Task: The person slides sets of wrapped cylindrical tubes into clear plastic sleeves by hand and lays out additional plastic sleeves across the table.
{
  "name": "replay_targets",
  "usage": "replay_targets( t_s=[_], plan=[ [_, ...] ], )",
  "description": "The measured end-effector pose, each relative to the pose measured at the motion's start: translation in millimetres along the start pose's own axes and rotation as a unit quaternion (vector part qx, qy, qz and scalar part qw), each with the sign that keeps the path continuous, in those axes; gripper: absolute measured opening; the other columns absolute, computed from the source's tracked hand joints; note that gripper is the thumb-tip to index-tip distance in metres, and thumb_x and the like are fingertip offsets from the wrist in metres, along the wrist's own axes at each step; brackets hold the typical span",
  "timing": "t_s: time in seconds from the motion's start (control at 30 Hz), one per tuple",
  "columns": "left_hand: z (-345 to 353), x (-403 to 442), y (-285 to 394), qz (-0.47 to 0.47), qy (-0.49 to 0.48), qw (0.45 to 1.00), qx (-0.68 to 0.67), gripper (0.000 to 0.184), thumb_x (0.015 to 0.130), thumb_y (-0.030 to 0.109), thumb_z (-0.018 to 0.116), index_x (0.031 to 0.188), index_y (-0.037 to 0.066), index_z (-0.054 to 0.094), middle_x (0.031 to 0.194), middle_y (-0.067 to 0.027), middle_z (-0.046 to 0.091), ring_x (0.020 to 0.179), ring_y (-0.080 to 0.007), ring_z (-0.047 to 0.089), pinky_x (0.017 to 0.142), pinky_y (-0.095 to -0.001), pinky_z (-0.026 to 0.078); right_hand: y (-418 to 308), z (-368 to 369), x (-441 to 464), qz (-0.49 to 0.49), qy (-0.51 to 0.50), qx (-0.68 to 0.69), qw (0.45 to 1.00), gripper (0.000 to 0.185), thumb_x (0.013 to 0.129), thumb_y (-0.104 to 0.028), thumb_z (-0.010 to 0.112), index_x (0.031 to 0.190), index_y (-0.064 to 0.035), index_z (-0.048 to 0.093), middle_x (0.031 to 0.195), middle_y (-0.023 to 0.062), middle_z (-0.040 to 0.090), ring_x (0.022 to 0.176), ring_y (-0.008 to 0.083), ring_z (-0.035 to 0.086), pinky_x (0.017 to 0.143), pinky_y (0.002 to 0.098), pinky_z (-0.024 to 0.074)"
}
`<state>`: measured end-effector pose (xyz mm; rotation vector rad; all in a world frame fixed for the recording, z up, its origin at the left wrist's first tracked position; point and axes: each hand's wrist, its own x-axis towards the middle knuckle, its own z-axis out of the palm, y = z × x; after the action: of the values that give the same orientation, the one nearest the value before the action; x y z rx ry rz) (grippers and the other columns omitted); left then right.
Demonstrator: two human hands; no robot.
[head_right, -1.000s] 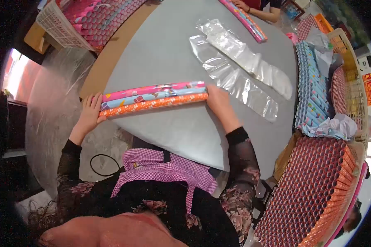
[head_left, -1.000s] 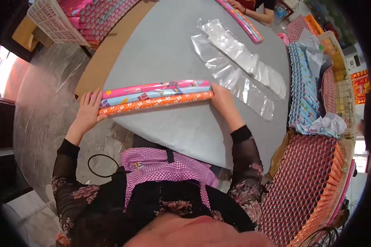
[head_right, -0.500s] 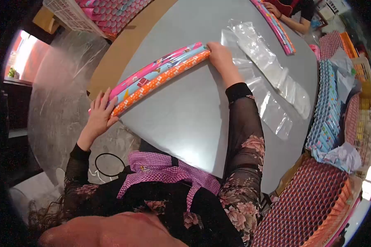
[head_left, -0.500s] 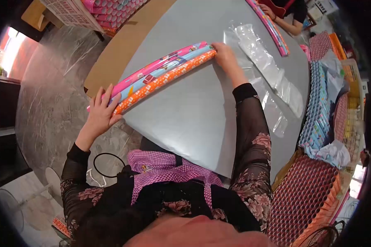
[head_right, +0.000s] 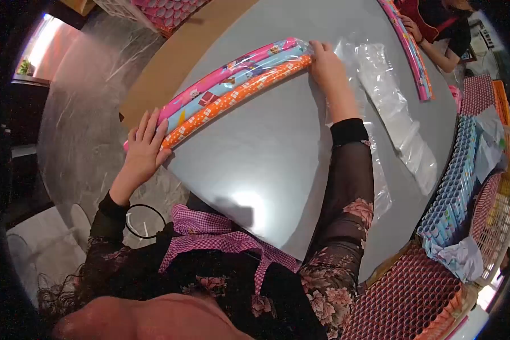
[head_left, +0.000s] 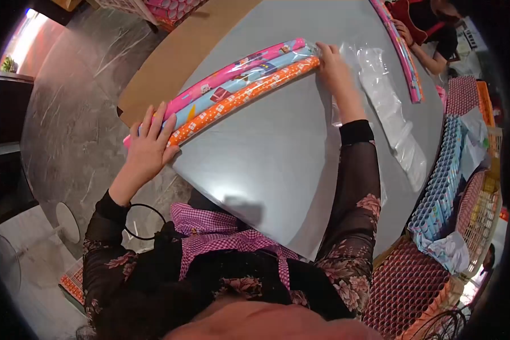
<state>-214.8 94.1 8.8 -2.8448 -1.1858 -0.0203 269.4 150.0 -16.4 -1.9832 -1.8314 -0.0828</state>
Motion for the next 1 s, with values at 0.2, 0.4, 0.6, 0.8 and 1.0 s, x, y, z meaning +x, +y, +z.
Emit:
replay_targets(
  t_s=[0.2, 0.4, 0.6, 0.8, 1.0],
  plan=[
    [-2.0, 2.4, 6.6, -0.024, -0.008, 1.0, 0.008, 0.069, 0.088, 0.039, 0.062, 0.147, 0.01, 0.037, 0.158, -0.0148, 0.023, 0.143, -0.0356, 0.026, 0.105, -0.054, 0.029, -9.3, -33.9, -26.1, -0.024, 0.075, 0.033, 0.996, 0.039, 0.09, -0.008, 0.056, 0.128, -0.0117, 0.053, 0.132, 0.0157, 0.053, 0.109, 0.04, 0.058, 0.088, 0.0449, 0.0507],
    [-0.1, -7.2, 23.2, -0.06, 0.023, 0.997, 0.033, 0.067, 0.093, 0.043, 0.055, 0.148, 0.01, 0.035, 0.157, -0.0154, 0.023, 0.141, -0.0368, 0.028, 0.102, -0.0568, 0.032, -49.1, -76.3, -142.9, -0.089, -0.025, -0.072, 0.993, 0.041, 0.086, -0.006, 0.059, 0.126, -0.0107, 0.055, 0.132, 0.0123, 0.055, 0.119, 0.034, 0.053, 0.098, 0.0462, 0.0412],
    [-7.4, -18.1, 44.9, -0.099, 0.063, 0.991, 0.056, 0.066, 0.096, 0.047, 0.048, 0.15, 0.013, 0.032, 0.156, -0.0154, 0.025, 0.14, -0.0376, 0.03, 0.098, -0.0589, 0.035, -73.2, -119.4, -288.6, -0.065, -0.043, -0.116, 0.99, 0.037, 0.088, -0.01, 0.059, 0.125, -0.0095, 0.055, 0.135, 0.0122, 0.053, 0.126, 0.0346, 0.048, 0.104, 0.051, 0.0344],
    [-14.8, 13.1, 62.7, -0.15, 0.076, 0.984, 0.06, 0.066, 0.098, 0.05, 0.043, 0.151, 0.013, 0.029, 0.157, -0.0149, 0.024, 0.139, -0.0385, 0.032, 0.096, -0.061, 0.038, -122.7, -154.9, -412.0, 0.037, 0.034, -0.036, 0.998, 0.031, 0.089, -0.008, 0.059, 0.119, -0.0035, 0.06, 0.132, 0.0144, 0.056, 0.127, 0.0353, 0.047, 0.106, 0.05, 0.0325],
    [-7.7, 108.7, 67.6, -0.136, 0.066, 0.988, 0.037, 0.067, 0.098, 0.053, 0.038, 0.151, 0.015, 0.026, 0.156, -0.0154, 0.025, 0.138, -0.0397, 0.033, 0.097, -0.0633, 0.037, -138.0, -132.8, -475.7, 0.182, 0.056, 0.002, 0.982, 0.031, 0.086, -0.005, 0.059, 0.117, -0.0022, 0.06, 0.133, 0.0172, 0.055, 0.127, 0.0355, 0.047, 0.106, 0.0477, 0.0324]
  ],
)
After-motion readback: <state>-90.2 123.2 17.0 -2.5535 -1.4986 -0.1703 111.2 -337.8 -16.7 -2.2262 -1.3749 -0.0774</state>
